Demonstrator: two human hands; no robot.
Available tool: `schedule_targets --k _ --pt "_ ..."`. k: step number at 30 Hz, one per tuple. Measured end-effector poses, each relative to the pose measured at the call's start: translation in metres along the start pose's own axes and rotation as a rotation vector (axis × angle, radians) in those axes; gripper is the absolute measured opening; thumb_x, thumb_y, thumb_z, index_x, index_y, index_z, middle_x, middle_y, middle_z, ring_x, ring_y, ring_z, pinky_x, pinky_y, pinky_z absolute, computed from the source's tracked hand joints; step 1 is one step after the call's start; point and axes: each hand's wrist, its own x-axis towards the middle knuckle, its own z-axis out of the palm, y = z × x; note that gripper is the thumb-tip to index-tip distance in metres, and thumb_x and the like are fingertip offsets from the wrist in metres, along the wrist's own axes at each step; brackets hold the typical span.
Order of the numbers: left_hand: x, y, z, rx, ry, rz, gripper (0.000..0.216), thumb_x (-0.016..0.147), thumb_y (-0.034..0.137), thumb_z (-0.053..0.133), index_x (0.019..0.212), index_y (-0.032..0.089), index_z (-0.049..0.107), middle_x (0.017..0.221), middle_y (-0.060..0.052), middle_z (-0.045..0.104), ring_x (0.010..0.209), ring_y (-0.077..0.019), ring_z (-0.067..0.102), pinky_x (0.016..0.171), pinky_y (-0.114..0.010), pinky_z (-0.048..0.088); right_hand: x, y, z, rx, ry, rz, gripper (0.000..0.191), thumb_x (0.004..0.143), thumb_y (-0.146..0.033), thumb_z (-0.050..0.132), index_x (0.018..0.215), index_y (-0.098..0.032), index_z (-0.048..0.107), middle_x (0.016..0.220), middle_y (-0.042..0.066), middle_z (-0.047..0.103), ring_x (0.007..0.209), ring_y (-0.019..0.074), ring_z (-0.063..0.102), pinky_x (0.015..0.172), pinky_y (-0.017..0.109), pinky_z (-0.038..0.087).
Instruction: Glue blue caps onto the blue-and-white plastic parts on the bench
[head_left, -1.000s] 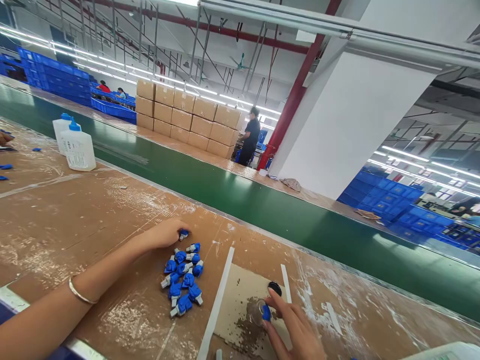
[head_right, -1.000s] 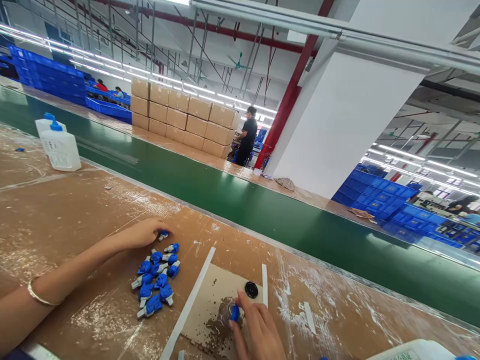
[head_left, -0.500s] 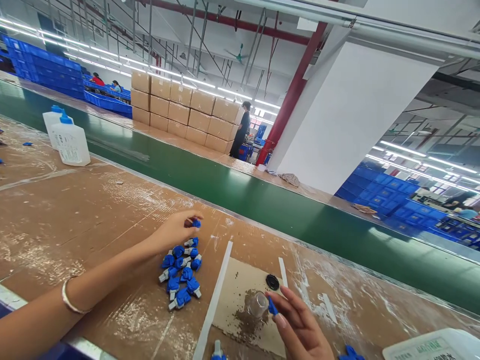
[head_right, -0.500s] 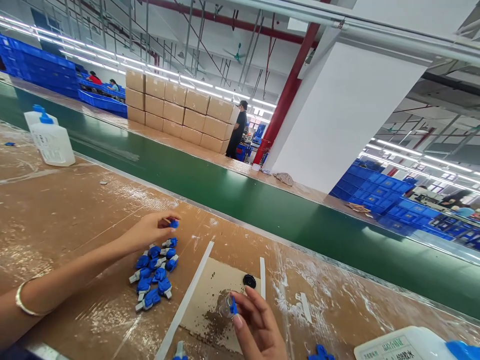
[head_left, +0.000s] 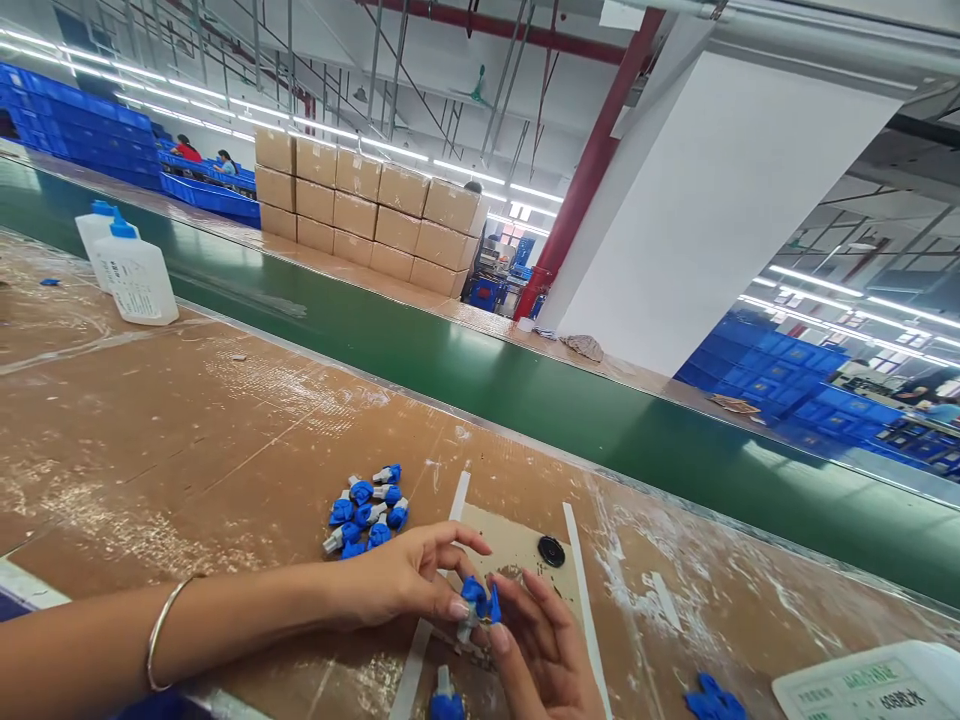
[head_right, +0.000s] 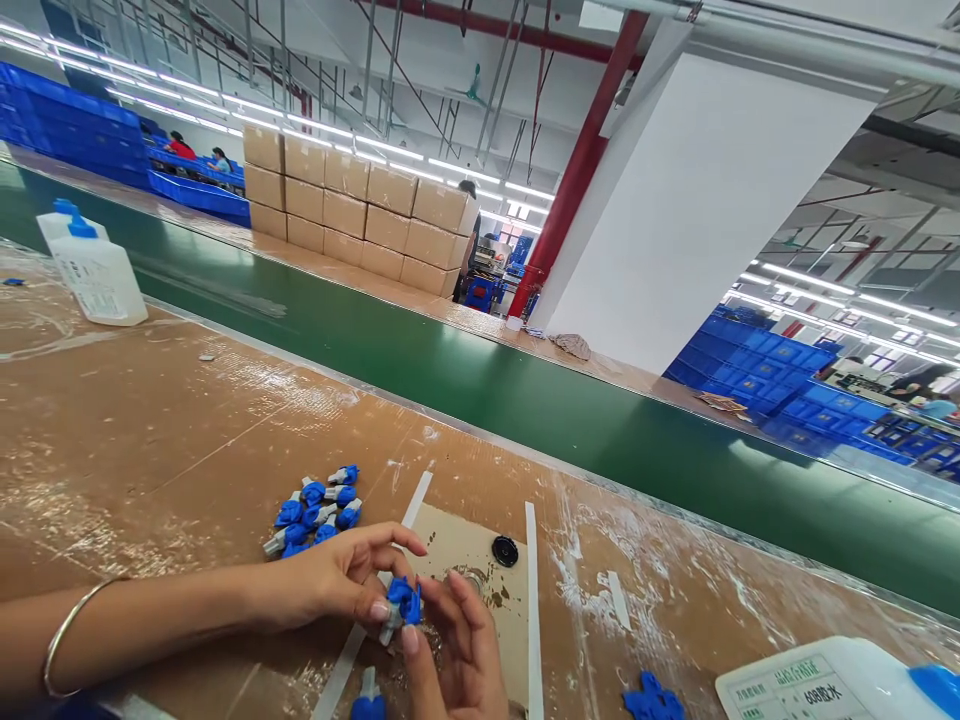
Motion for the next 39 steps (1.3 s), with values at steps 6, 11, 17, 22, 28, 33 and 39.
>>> schedule_targets --k 6,11,17,22,28,33,39 --pt "-0.002 0.005 0.006 0.025 0.011 -0.024 0.049 0.066 0.023 0.076 0.108 0.019 0.052 0.097 -0.003 0.06 0.067 -0.0071 0.06 0.063 -0.02 0.047 -0.003 0.005 0.003 -0.293 0.071 -0.143 0.042 0.082 -0.037 0.057 0.117 -0.018 0.045 0.108 0.013 0.063 0.099 0.0224 0.061 0.083 0.036 0.052" --pt "-0.001 0.005 0.008 0.129 0.06 -0.053 0.042 0.065 0.022 0.075 0.101 0.015 0.054 0.089 -0.003 0.063 0.074 -0.0114 0.061 0.067 -0.023 0.045 -0.004 0.006 0.015 -0.653 0.007 -0.512 0.031 0.086 -0.024 0.051 0.116 -0.025 0.049 0.107 0.007 0.063 0.099 0.022 0.06 0.082 0.038 0.05" --pt "-0.007 0.013 0.003 0.631 0.133 0.04 0.021 0.075 0.021 0.06 0.094 0.016 0.054 0.085 -0.002 0.062 0.078 -0.0151 0.059 0.072 -0.028 0.046 0.004 -0.002 -0.037 -0.943 0.104 -0.671 0.029 0.085 -0.022 0.053 0.113 -0.022 0.051 0.099 0.008 0.066 0.092 0.0221 0.06 0.077 0.037 0.048" --pt "-0.02 0.018 0.017 1.432 -0.062 0.386 0.026 0.078 0.009 0.044 0.1 0.019 0.054 0.098 -0.006 0.058 0.088 -0.0176 0.054 0.078 -0.027 0.041 0.026 -0.004 -0.164 -1.471 0.207 -0.599 0.029 0.087 -0.037 0.043 0.096 -0.017 0.061 0.094 0.01 0.068 0.083 0.0249 0.064 0.073 0.037 0.05" --pt "-0.023 -0.004 0.024 1.746 -0.257 0.508 0.017 0.08 0.034 0.055 0.088 0.019 0.055 0.094 -0.008 0.057 0.08 -0.0209 0.052 0.072 -0.031 0.038 0.044 0.007 -0.225 -1.588 -0.06 -0.34 0.03 0.084 -0.03 0.038 0.087 -0.021 0.066 0.092 0.006 0.069 0.073 0.0183 0.067 0.059 0.027 0.052" --pt "-0.023 -0.015 0.021 1.849 -0.327 0.591 0.033 0.074 0.049 0.058 0.093 0.023 0.057 0.088 -0.006 0.055 0.073 -0.0206 0.049 0.063 -0.034 0.035 0.057 0.009 -0.222 -1.531 -0.141 -0.283 0.03 0.078 -0.027 0.038 0.08 -0.02 0.067 0.08 0.009 0.068 0.063 0.0192 0.066 0.053 0.028 0.05" --pt "-0.023 -0.012 0.027 1.844 -0.344 0.603 0.025 0.076 0.033 0.056 0.099 0.023 0.057 0.087 -0.005 0.056 0.07 -0.0191 0.047 0.06 -0.034 0.035 0.069 0.0 -0.221 -1.496 -0.186 -0.184 0.019 0.072 -0.024 0.04 0.067 -0.022 0.058 0.075 0.008 0.066 0.065 0.0203 0.065 0.054 0.03 0.048"
